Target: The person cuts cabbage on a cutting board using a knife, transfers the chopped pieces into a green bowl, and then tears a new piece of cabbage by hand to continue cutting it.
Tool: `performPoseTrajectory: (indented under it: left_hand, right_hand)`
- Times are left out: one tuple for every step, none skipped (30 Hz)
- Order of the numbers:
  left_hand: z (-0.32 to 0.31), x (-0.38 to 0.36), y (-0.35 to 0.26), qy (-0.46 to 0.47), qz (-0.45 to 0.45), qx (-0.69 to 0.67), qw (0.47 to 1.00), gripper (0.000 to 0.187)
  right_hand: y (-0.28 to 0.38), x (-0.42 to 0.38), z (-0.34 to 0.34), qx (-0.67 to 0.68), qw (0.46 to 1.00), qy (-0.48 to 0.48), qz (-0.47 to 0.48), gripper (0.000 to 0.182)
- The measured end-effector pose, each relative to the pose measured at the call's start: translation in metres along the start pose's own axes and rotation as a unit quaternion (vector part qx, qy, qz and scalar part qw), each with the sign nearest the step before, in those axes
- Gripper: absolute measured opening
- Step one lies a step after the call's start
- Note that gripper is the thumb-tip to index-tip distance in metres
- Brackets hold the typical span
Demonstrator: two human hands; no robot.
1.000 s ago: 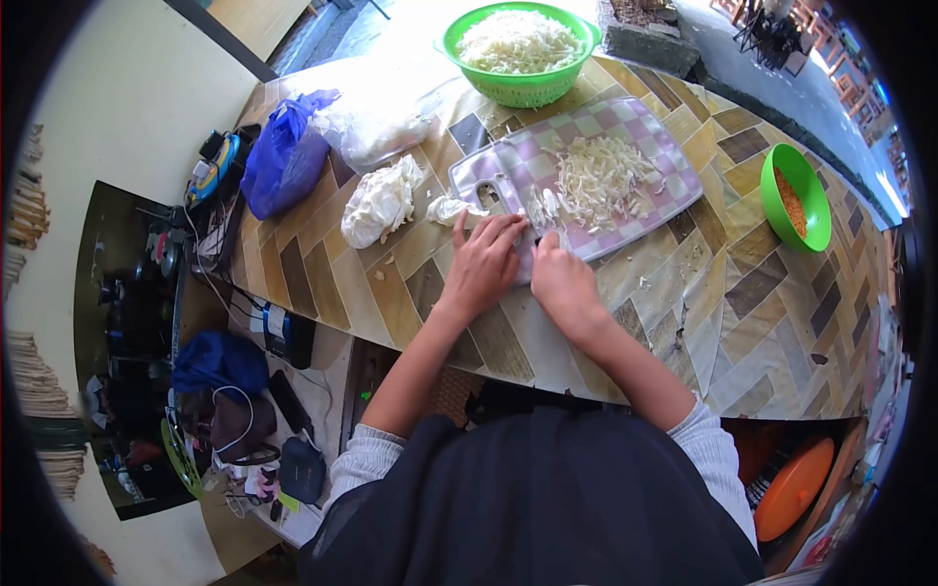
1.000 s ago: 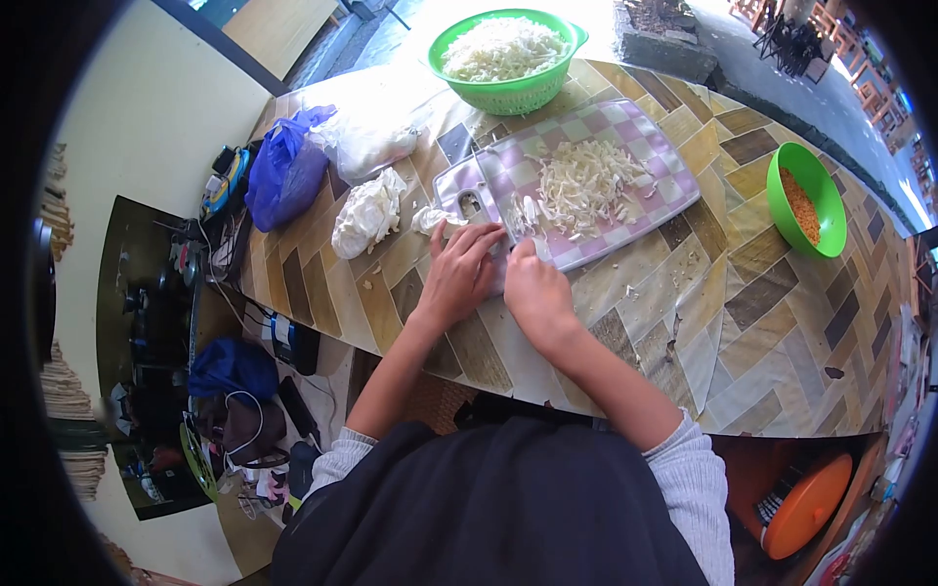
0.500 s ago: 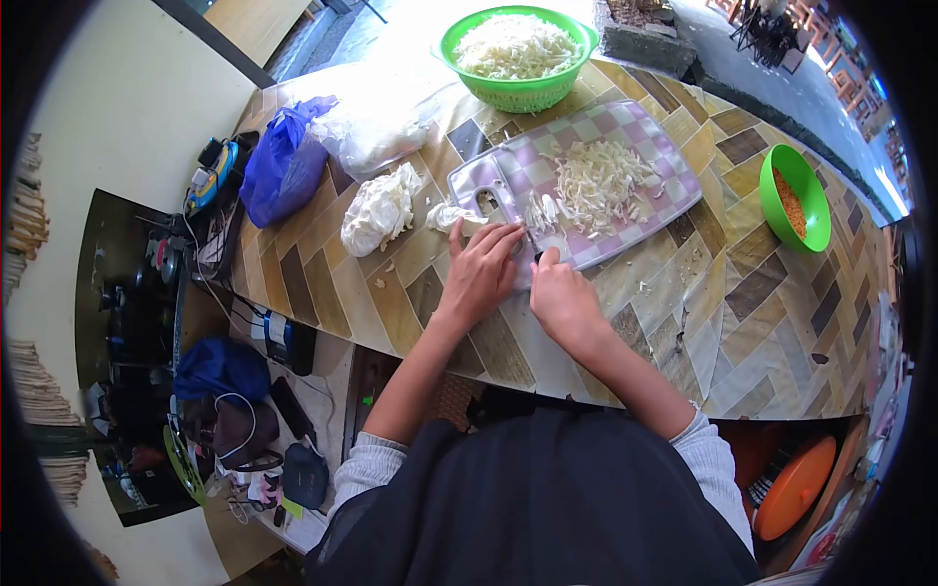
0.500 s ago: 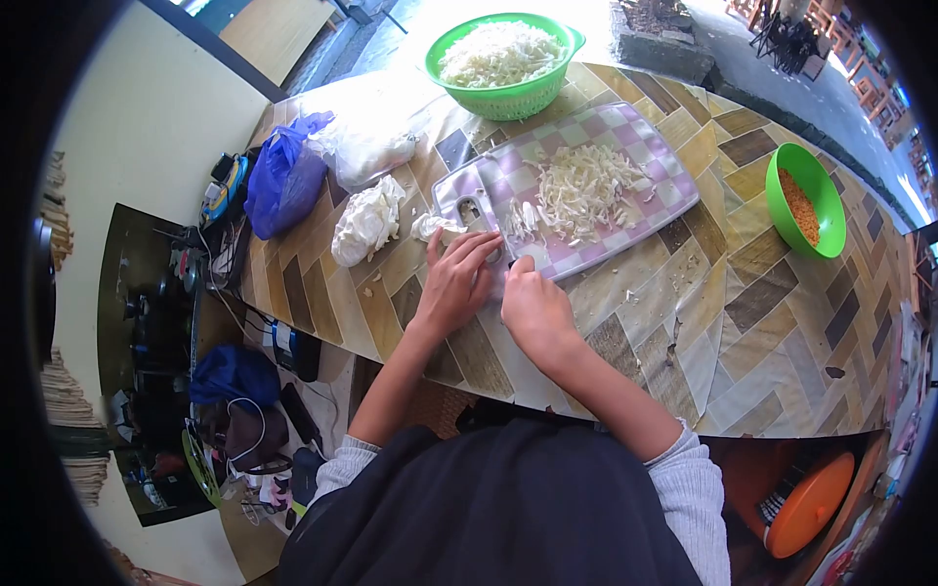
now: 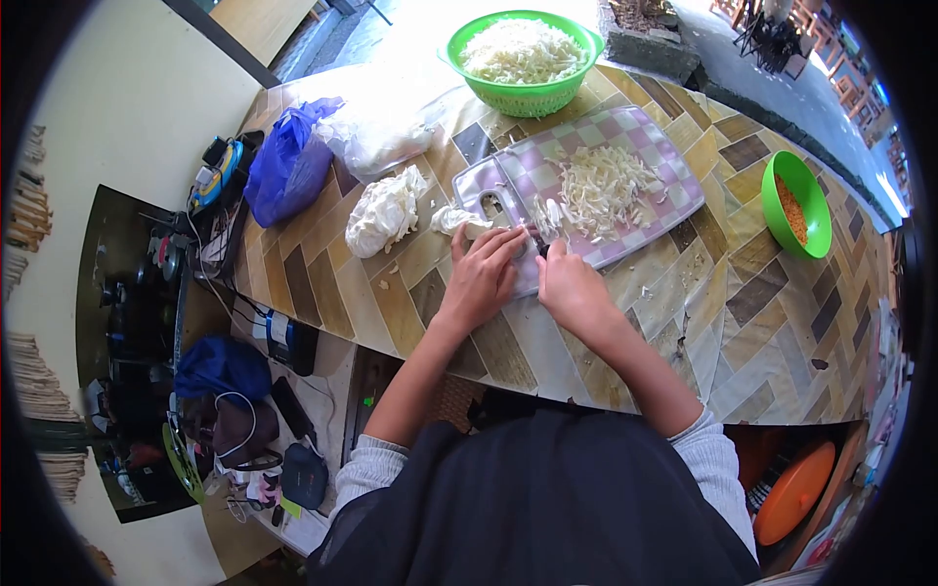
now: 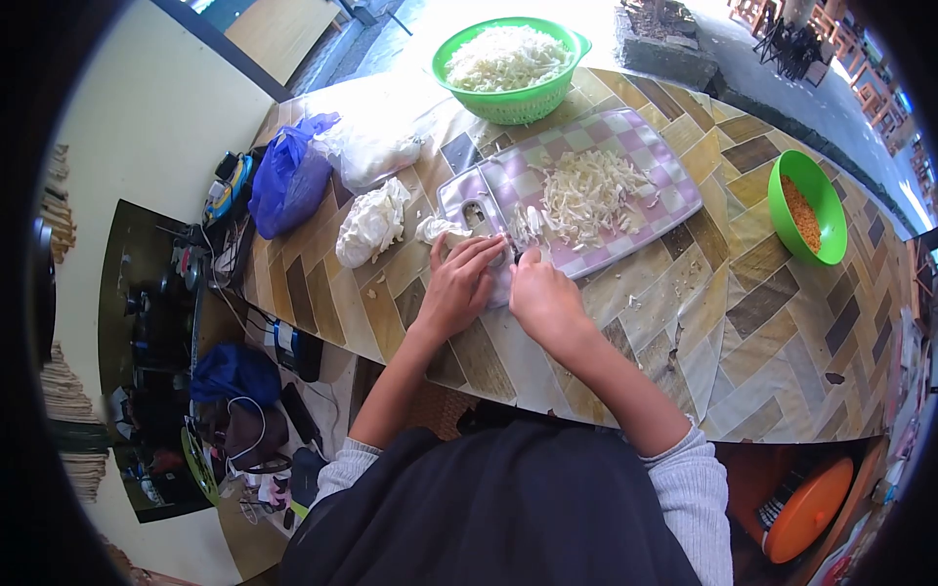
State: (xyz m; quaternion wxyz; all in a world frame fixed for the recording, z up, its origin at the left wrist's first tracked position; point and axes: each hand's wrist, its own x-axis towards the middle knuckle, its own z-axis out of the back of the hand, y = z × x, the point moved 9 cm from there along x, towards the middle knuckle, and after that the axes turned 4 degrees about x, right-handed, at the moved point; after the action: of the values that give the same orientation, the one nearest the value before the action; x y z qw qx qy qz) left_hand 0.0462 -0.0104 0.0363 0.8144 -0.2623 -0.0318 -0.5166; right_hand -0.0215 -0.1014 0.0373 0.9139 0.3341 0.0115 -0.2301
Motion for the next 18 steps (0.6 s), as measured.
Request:
performPoseTrajectory:
  left_hand:
    - [-0.001, 0.0, 0.001, 0.002, 0.0, 0.001, 1.0, 0.041]
    - [-0.001, -0.001, 0.001, 0.004, 0.0, 0.001, 1.0, 0.041]
    - [-0.002, -0.001, 0.002, 0.011, 0.002, 0.002, 1.0, 0.042]
    - [-0.003, 0.0, 0.002, 0.017, 0.005, 0.002, 1.0, 0.043]
    - [-0.004, 0.0, 0.002, 0.025, 0.007, 0.002, 1.0, 0.043]
    - [-0.004, 0.0, 0.001, 0.023, 0.009, 0.0, 1.0, 0.042]
    - [-0.003, 0.001, 0.0, 0.024, 0.01, -0.002, 1.0, 0.042]
    - [-0.003, 0.002, -0.001, 0.025, 0.008, -0.002, 1.0, 0.041]
    - [-0.002, 0.003, -0.002, 0.024, 0.012, 0.001, 1.0, 0.039]
    - [-0.001, 0.003, -0.002, 0.023, 0.016, 0.004, 1.0, 0.038]
    - [0.0, 0.002, -0.002, 0.022, 0.019, 0.009, 1.0, 0.036]
    - [0.001, 0.003, -0.002, 0.013, 0.021, 0.014, 1.0, 0.033]
    - [0.002, 0.005, -0.002, 0.004, 0.023, 0.018, 1.0, 0.03]
    - [0.002, 0.006, -0.003, -0.005, 0.027, 0.021, 0.999, 0.027]
    - [0.003, 0.008, -0.004, -0.016, 0.036, 0.023, 0.999, 0.025]
    - [0.004, 0.012, -0.004, -0.026, 0.046, 0.024, 0.998, 0.022]
    - [0.005, 0.016, -0.006, -0.038, 0.056, 0.024, 0.997, 0.019]
    - [0.003, 0.019, -0.003, -0.044, 0.068, 0.017, 0.997, 0.017]
  right_hand:
    - [0.0, -0.003, -0.001, 0.011, 1.0, -0.008, 0.002, 0.031]
    - [0.001, -0.005, -0.003, 0.023, 1.0, -0.015, 0.004, 0.031]
    - [0.001, -0.006, -0.005, 0.016, 1.0, -0.016, 0.002, 0.03]
    - [0.002, -0.007, -0.007, 0.009, 1.0, -0.017, 0.0, 0.03]
    - [0.002, -0.007, -0.009, 0.003, 1.0, -0.018, -0.002, 0.029]
    - [0.001, -0.003, -0.012, -0.011, 1.0, -0.027, 0.008, 0.028]
    - [-0.001, 0.004, -0.018, -0.022, 0.999, -0.037, 0.018, 0.027]
    - [-0.003, 0.01, -0.022, -0.032, 0.998, -0.049, 0.027, 0.026]
    - [-0.002, 0.014, -0.024, -0.044, 0.997, -0.056, 0.028, 0.022]
    - [0.0, 0.017, -0.025, -0.055, 0.996, -0.062, 0.03, 0.019]
    - [0.002, 0.018, -0.024, -0.066, 0.995, -0.069, 0.032, 0.015]
    - [0.003, 0.016, -0.022, -0.07, 0.995, -0.066, 0.039, 0.014]
    - [0.003, 0.01, -0.019, -0.076, 0.994, -0.064, 0.046, 0.013]
    - [0.002, 0.002, -0.017, -0.082, 0.993, -0.06, 0.052, 0.012]
    - [-0.001, -0.005, -0.015, -0.081, 0.994, -0.05, 0.053, 0.013]
    - [-0.006, -0.014, -0.012, -0.082, 0.994, -0.039, 0.053, 0.014]
    - [-0.011, -0.021, -0.009, -0.084, 0.995, -0.029, 0.053, 0.015]
    - [-0.015, -0.027, -0.003, -0.08, 0.995, -0.027, 0.053, 0.017]
